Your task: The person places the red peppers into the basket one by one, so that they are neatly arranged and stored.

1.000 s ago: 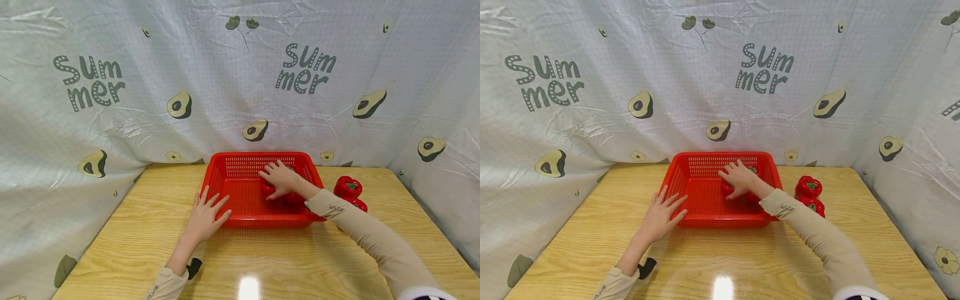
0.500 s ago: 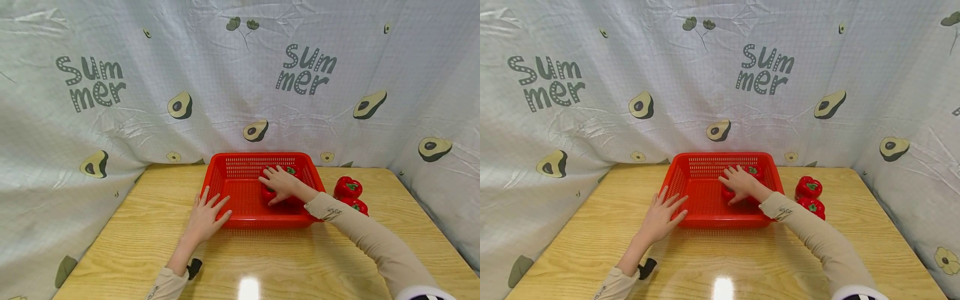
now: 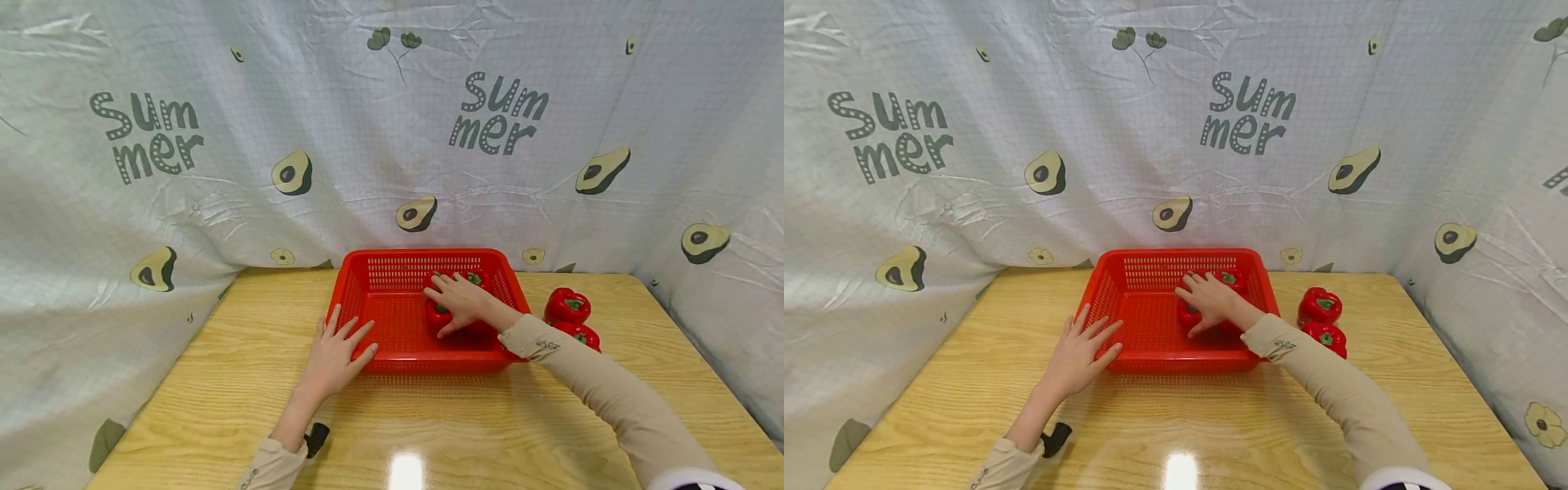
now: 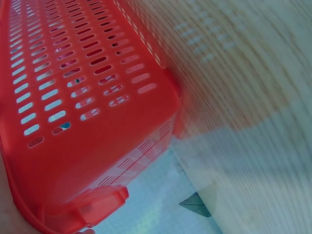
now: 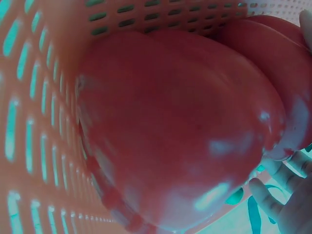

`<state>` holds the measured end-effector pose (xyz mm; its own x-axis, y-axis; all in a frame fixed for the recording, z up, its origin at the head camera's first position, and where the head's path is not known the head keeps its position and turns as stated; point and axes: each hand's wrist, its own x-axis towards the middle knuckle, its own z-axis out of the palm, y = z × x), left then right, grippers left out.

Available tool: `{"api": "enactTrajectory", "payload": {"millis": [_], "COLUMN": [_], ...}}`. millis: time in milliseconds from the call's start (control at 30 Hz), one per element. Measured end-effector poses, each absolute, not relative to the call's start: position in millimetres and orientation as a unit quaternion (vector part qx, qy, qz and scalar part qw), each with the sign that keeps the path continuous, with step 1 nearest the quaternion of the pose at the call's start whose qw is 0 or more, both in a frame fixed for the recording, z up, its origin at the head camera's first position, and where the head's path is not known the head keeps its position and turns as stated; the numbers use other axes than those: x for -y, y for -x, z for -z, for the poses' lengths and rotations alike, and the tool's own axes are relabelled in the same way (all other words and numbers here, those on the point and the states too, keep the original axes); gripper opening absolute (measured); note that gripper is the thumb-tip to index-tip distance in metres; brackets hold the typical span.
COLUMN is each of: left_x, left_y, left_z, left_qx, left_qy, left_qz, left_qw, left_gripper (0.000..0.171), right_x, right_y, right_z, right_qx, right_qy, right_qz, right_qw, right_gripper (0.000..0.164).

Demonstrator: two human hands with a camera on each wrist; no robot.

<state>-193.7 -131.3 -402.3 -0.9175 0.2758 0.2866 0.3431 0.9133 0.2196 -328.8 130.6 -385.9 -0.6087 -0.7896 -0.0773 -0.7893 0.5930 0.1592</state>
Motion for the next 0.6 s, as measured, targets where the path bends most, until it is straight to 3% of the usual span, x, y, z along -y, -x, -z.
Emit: {"api": "enactTrajectory", "payload": {"millis": [600], "left_x": [132.2], "left_y": [194.3], "left_z": [401.9], "left_qx": [0.971], "left_qy": [0.159], "left_qz": [0.131], "left_qw": [0.125], "left_gripper": [0.049], "right_x": [-131.7], "right_y": [326.5], "right_z": [382.1], "right_qx": [0.896], "right_qy": [-0.435], "right_qz": [0.087], "right_qw": [-0.006], "right_gripper": [0.080]}}
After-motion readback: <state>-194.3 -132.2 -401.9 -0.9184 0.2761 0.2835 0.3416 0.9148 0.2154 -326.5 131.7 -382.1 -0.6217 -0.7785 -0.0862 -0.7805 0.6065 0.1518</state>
